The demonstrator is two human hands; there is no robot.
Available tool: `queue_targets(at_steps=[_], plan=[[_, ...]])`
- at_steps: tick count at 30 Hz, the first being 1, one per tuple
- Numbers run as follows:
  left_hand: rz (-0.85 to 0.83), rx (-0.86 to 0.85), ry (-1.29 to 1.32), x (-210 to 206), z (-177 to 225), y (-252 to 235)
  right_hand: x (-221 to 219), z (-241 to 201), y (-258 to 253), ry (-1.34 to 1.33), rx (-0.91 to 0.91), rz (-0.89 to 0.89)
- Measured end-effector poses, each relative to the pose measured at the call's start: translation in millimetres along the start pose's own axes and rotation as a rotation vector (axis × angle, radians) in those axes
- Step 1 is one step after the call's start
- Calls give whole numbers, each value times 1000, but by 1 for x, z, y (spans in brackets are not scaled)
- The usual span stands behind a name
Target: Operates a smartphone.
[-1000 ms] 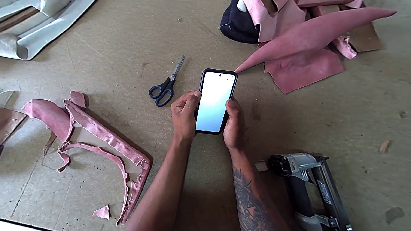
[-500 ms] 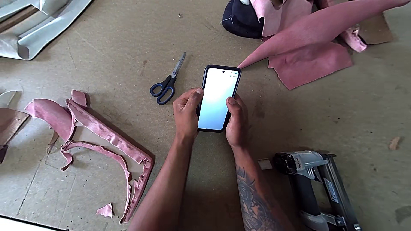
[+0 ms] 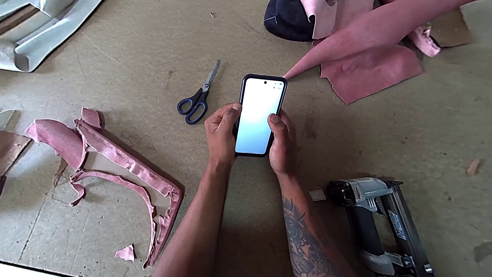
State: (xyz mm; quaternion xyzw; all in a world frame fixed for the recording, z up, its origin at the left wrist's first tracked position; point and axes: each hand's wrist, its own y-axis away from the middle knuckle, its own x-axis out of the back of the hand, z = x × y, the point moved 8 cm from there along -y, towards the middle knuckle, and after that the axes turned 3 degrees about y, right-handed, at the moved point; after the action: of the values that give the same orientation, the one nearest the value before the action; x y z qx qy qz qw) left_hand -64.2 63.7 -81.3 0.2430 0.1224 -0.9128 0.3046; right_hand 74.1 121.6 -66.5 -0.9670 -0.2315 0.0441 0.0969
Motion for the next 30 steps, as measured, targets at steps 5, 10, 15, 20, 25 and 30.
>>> queue_targets(at_steps=[5, 10, 15, 20, 25, 30], plan=[[-3, -3, 5, 0, 0, -1, 0, 0, 0, 6, -2, 7], [-10, -2, -15, 0, 1, -1, 1, 0, 1, 13, 0, 16], [-15, 5, -10, -1, 0, -1, 1, -1, 1, 19, -8, 27], [-23, 3, 17, -2, 1, 0, 2, 2, 1, -3, -7, 30], [-28, 3, 16, -2, 1, 0, 0, -1, 1, -12, 9, 2], [-24, 0, 28, -2, 1, -1, -1, 1, 0, -17, -20, -6]])
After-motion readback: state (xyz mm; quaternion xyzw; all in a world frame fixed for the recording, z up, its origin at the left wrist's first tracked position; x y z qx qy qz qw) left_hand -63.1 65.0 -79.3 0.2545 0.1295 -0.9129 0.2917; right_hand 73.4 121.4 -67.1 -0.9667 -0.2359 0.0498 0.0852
